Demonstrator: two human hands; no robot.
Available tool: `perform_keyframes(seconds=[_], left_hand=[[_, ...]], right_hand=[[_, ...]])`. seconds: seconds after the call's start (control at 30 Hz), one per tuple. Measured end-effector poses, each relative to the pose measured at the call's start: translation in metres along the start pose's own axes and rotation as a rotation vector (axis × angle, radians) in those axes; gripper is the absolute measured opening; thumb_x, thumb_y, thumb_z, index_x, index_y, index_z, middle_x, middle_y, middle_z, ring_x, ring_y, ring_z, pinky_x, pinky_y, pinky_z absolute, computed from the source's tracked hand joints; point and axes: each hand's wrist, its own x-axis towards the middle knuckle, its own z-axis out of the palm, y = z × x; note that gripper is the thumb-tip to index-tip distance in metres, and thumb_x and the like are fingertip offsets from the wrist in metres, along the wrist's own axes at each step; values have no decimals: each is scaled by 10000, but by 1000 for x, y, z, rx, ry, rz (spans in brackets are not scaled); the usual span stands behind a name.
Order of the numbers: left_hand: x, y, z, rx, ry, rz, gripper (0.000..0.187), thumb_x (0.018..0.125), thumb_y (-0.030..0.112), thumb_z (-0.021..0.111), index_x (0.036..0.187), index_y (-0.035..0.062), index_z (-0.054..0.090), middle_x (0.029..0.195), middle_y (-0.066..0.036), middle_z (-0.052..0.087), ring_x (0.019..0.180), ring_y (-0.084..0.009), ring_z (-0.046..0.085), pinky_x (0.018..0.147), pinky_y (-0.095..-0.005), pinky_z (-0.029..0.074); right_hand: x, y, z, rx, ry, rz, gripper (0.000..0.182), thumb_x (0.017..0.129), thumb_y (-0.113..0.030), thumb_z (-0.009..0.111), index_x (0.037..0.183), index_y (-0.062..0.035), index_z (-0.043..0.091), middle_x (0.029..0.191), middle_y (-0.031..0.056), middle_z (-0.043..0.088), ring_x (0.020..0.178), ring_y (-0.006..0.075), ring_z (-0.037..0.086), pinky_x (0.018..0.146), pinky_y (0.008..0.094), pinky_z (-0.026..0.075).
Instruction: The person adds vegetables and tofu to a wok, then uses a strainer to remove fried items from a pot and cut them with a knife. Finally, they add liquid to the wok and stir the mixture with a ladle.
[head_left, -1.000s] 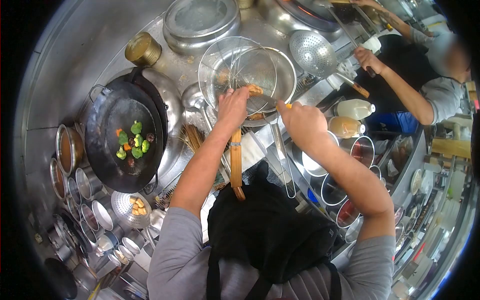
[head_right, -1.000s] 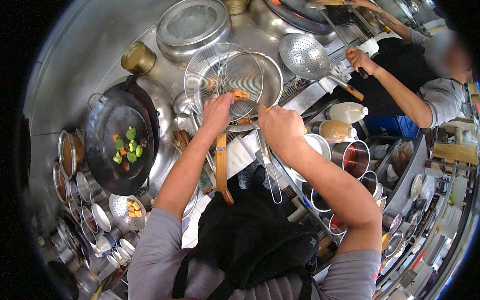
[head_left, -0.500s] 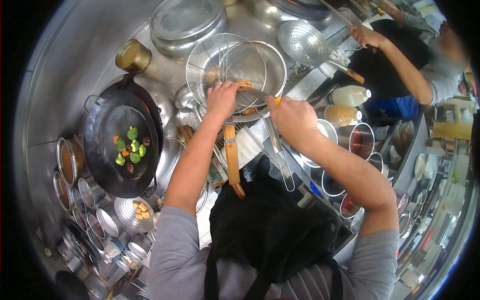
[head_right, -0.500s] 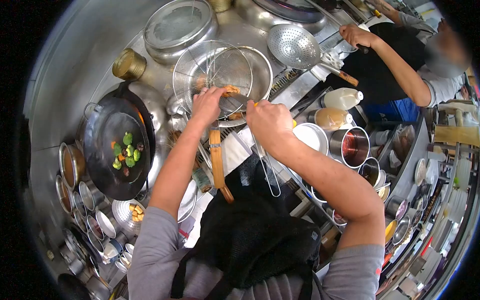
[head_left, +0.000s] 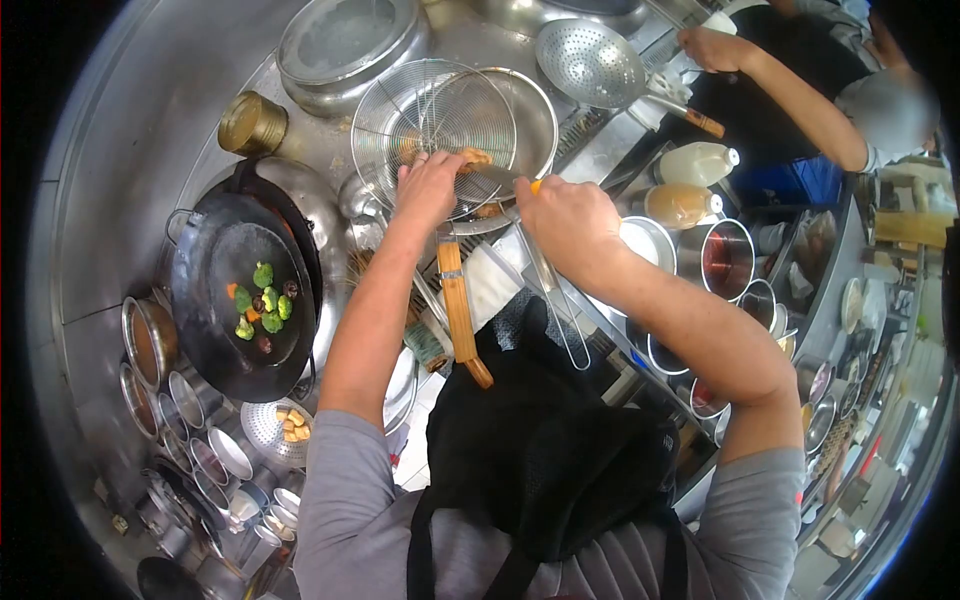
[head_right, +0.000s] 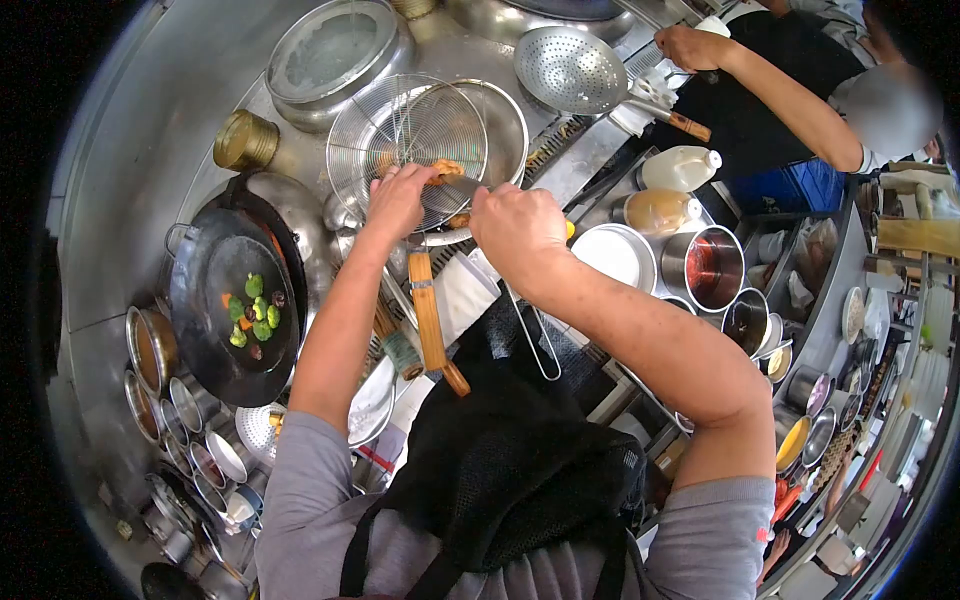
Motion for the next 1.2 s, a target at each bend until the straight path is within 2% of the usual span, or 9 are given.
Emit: perform_keyframes(seconds=[0.2, 0.27, 0.3, 0.37, 0.7, 0.77, 0.8, 0.97, 1.2], left_hand=[[3, 0, 4, 24, -5, -17, 604, 734, -105, 548, 1267, 171, 618, 1216, -22, 599, 1181, -275, 540, 937, -461, 419], [3, 0, 3, 17, -27, -25, 601, 739, -98, 548, 1272, 169, 618, 1223, -22, 599, 1188, -272, 537, 941, -464, 419], [3, 0, 3, 18, -28, -25, 601, 739, -98, 548, 1272, 169, 618, 1223, -22, 599, 1188, -272, 537, 941, -464, 419], [3, 0, 3, 14, -26, -23, 598, 746, -94, 545, 1277, 170, 618, 1225, -26, 600, 1190, -273, 541, 937, -462, 420], [5, 2, 1, 34, -62, -30, 588, 769, -81, 539, 1291, 179, 611, 1245, -35, 600, 1193, -281, 547, 925, -461, 421], [4, 2, 1, 43, -47, -37, 591, 775, -77, 542, 1298, 190, 606, 1243, -32, 600, 1197, -279, 544, 921, -465, 420], [5, 3, 1, 43, -49, -30, 591, 775, -77, 542, 1298, 190, 606, 1243, -32, 600, 1197, -279, 544, 921, -465, 420], [9, 4, -4, 34, -140, -82, 556, 780, -31, 610, 1294, 180, 601, 1287, -47, 582, 1280, -293, 499, 1003, -480, 388], [9, 2, 2, 26, -86, -50, 515, 775, -33, 597, 1255, 153, 615, 1267, -36, 587, 1229, -266, 524, 986, -494, 402]], right_hand=[[-4, -4, 5, 3, 8, 11, 105, 904, -166, 598, 941, -105, 675, 756, 29, 661, 660, 180, 690, 535, 313, 508], [-3, -4, 3, 4, -116, -4, 372, 868, -149, 600, 1230, -66, 607, 807, 58, 676, 653, 208, 700, 553, 317, 535], [-4, -5, 4, 5, -116, -4, 372, 868, -149, 600, 1230, -66, 607, 807, 58, 676, 653, 208, 700, 553, 317, 535], [-7, -8, 6, -5, -24, 18, 160, 908, -157, 588, 1028, -101, 678, 775, 28, 662, 669, 176, 684, 538, 313, 498], [-6, -12, 4, 34, -77, 49, 171, 916, -153, 574, 1035, -88, 678, 798, 46, 671, 702, 183, 689, 562, 322, 501], [-6, -11, 6, 12, -84, 15, 367, 858, -141, 620, 1213, -49, 618, 781, 54, 663, 650, 199, 691, 535, 305, 522], [-6, -12, 6, 13, -86, 22, 367, 858, -141, 620, 1213, -49, 618, 781, 54, 663, 650, 199, 691, 535, 305, 522], [-7, -19, 8, 69, -82, 64, 349, 845, -145, 635, 1179, -46, 624, 812, 71, 668, 705, 206, 697, 575, 324, 529], [0, -16, -7, 147, -161, 67, 208, 842, -141, 645, 1021, -36, 648, 850, 102, 702, 799, 222, 720, 624, 343, 561]])
